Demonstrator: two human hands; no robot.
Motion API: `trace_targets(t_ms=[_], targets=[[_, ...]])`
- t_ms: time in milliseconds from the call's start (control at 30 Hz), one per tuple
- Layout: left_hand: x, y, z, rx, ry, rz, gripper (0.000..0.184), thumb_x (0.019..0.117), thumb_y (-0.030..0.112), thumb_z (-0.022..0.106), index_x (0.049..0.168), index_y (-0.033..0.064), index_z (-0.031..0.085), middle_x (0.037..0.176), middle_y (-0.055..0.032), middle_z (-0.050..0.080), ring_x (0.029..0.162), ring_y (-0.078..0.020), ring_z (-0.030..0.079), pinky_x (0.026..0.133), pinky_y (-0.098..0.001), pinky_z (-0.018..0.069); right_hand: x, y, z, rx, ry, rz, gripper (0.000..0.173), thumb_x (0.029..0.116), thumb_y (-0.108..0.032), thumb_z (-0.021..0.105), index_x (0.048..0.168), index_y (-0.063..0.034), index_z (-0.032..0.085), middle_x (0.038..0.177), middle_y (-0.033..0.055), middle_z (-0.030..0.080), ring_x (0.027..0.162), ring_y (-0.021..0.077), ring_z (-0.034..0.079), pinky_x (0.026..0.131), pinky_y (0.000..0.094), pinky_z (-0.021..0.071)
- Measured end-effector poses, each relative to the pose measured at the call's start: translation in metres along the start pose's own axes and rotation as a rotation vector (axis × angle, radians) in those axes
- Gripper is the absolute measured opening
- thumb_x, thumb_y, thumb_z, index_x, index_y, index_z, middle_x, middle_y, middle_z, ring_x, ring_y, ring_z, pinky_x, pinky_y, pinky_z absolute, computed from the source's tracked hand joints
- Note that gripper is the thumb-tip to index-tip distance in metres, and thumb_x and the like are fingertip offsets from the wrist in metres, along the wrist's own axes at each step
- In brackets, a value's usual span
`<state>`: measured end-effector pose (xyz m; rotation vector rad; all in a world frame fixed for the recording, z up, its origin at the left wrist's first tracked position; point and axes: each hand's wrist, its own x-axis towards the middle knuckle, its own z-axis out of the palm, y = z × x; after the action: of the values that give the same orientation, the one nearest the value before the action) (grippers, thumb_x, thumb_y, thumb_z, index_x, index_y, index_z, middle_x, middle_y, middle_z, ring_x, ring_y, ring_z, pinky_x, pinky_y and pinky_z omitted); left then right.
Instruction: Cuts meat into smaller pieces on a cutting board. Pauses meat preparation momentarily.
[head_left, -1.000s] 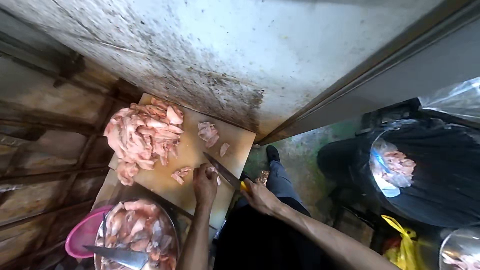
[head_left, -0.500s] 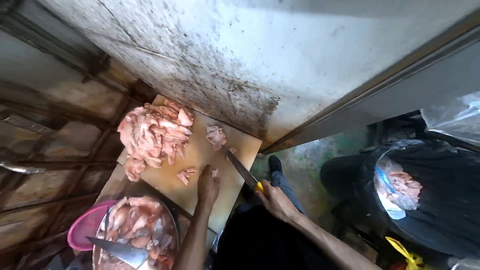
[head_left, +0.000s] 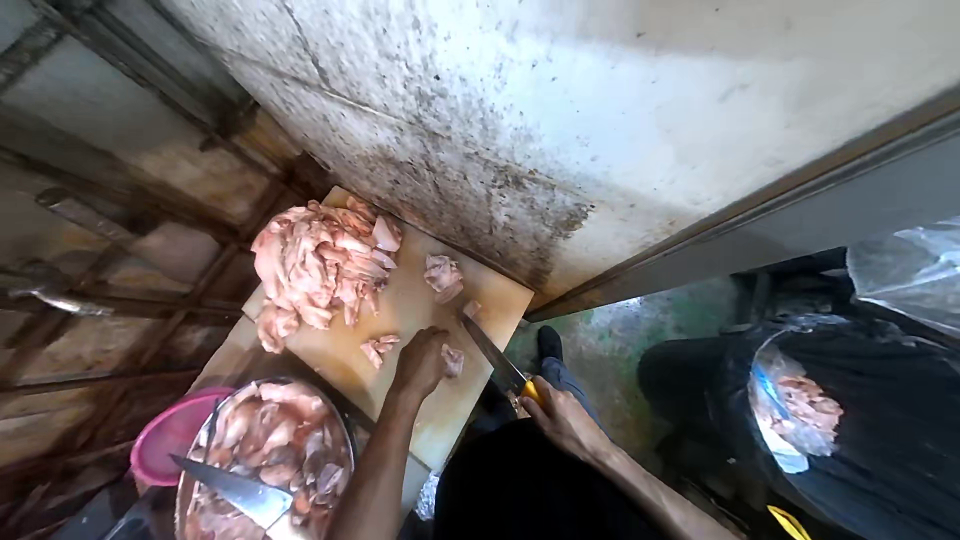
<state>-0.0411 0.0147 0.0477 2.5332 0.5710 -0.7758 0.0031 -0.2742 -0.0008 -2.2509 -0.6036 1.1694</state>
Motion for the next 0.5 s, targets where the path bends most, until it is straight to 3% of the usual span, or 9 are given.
trace_targets(t_ms=[100,167,233,300,400,500], targets=[[-0.003,0.002,0.018,-0.061,0.331,-0.096,0.036,0.0954,0.014,0.066,0.131,0.0146,0.068,0.139,-0.0087,0.061,0.130,-0.0279,0.058,0.106,-0.0457,0.0519,0.003,0.000,0.002,0.007,-0.010,-0.005,0.046,0.1038,-0.051,0.046,0.125,-0.0124,0.060,0.092,0.0113,0.069,0.088,0.0292,0.071,0.080,0.0514,0.0578],[-0.007,0.006,0.035,-0.066,0.471,-0.164,0.036,0.0955,0.022,0.066,0.131,0.0124,0.068,0.137,-0.0128,0.062,0.127,-0.0303,0.059,0.103,-0.0458,0.0540,0.005,0.000,0.006,0.017,-0.007,-0.007,0.047,0.1040,-0.051,0.046,0.125,-0.0118,0.059,0.093,0.0117,0.069,0.089,0.0294,0.071,0.081,0.0513,0.0578],[-0.011,0.013,0.052,-0.101,0.512,-0.166,0.036,0.0975,0.032,0.066,0.126,0.0111,0.070,0.130,-0.0152,0.063,0.122,-0.0301,0.062,0.098,-0.0449,0.0567,0.009,0.000,0.007,0.025,-0.022,0.003,0.047,0.1046,-0.050,0.046,0.125,-0.0106,0.059,0.094,0.0133,0.069,0.090,0.0311,0.071,0.082,0.0524,0.0578],[-0.009,0.019,0.068,-0.085,0.491,-0.136,0.038,0.0974,0.039,0.065,0.127,0.0159,0.071,0.129,-0.0130,0.063,0.121,-0.0270,0.062,0.097,-0.0407,0.0575,0.013,-0.002,0.007,0.022,-0.039,0.005,0.046,0.1051,-0.050,0.045,0.125,-0.0103,0.059,0.094,0.0138,0.069,0.091,0.0320,0.071,0.082,0.0530,0.0576],[-0.004,0.015,0.079,-0.072,0.521,-0.089,0.028,0.0967,0.032,0.068,0.117,0.0136,0.077,0.128,-0.0133,0.064,0.118,-0.0280,0.063,0.100,-0.0396,0.0549,0.016,-0.005,0.006,0.028,-0.063,-0.004,0.045,0.1055,-0.048,0.044,0.125,-0.0092,0.058,0.098,0.0156,0.069,0.094,0.0338,0.071,0.083,0.0546,0.0568],[-0.005,0.007,0.074,-0.153,0.581,-0.066,0.023,0.0963,0.027,0.067,0.108,0.0097,0.076,0.115,-0.0093,0.070,0.102,-0.0206,0.070,0.090,-0.0375,0.0609,0.019,-0.006,0.006,0.046,-0.071,-0.021,0.045,0.1055,-0.048,0.044,0.124,-0.0097,0.058,0.098,0.0155,0.069,0.094,0.0339,0.070,0.083,0.0548,0.0568]])
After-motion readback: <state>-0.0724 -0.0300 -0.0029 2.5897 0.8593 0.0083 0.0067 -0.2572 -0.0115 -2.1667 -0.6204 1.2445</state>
